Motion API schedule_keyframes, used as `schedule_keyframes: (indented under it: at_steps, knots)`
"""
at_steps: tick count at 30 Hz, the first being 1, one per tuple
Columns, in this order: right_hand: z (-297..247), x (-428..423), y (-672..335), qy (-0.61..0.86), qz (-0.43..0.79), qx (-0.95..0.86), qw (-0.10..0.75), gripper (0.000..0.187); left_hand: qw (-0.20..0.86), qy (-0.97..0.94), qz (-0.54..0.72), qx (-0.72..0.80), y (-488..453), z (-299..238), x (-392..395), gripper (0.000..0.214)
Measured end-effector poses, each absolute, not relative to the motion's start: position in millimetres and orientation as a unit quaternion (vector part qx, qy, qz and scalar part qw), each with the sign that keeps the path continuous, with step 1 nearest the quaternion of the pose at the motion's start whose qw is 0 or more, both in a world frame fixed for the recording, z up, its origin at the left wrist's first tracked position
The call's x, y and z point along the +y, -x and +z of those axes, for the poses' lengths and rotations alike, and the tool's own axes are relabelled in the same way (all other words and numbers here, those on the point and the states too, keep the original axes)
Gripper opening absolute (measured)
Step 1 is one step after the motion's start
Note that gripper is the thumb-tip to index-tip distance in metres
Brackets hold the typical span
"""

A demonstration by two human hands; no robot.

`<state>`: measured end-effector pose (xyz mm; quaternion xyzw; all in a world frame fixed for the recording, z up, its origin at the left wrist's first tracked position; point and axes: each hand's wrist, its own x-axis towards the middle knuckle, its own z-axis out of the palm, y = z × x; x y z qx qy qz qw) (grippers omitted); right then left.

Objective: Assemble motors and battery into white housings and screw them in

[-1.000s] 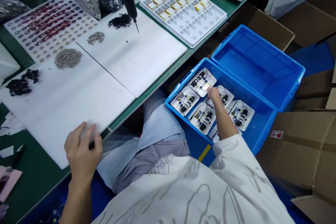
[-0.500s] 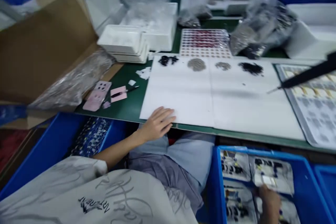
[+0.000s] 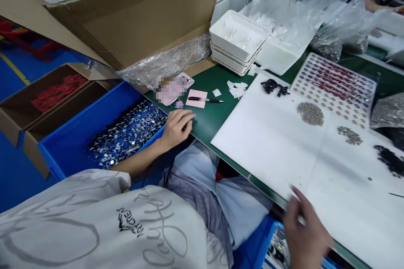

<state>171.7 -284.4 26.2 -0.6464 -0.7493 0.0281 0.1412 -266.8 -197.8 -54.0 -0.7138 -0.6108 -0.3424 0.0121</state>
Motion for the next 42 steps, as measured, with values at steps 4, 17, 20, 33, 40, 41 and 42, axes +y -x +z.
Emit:
schedule_keyframes:
  at_steps: [4,17,20,33,40,41,42]
  knots:
    - [38,-175,-36,0.444,-0.043,-0.889,0.101,0.04,0.02,0.694,-0.313,-0.648,282,-51,-174,0.043]
    - [43,-39,101,0.348,-0.09,-0.909,-0.211,0.041,0.011,0.733,-0.297,-0.612,285,-54,-174,0.047]
    - [47,-48,102,0.34,-0.086,-0.912,-0.212,0.038,0.035,0.738,-0.293,-0.607,285,-52,-172,0.046]
    - [31,-2,126,0.36,0.482,-0.785,0.149,0.045,0.054,0.747,-0.306,-0.588,286,-50,-160,0.052]
    - [-5,13,160,0.337,0.547,-0.747,0.168,0.061,-0.022,0.738,-0.313,-0.597,285,-50,-160,0.046]
    - [-8,13,160,0.342,0.545,-0.748,0.164,0.059,-0.022,0.736,-0.315,-0.598,285,-51,-159,0.046]
    - [-10,12,160,0.346,0.542,-0.749,0.159,0.057,-0.019,0.736,-0.316,-0.599,284,-51,-159,0.045]
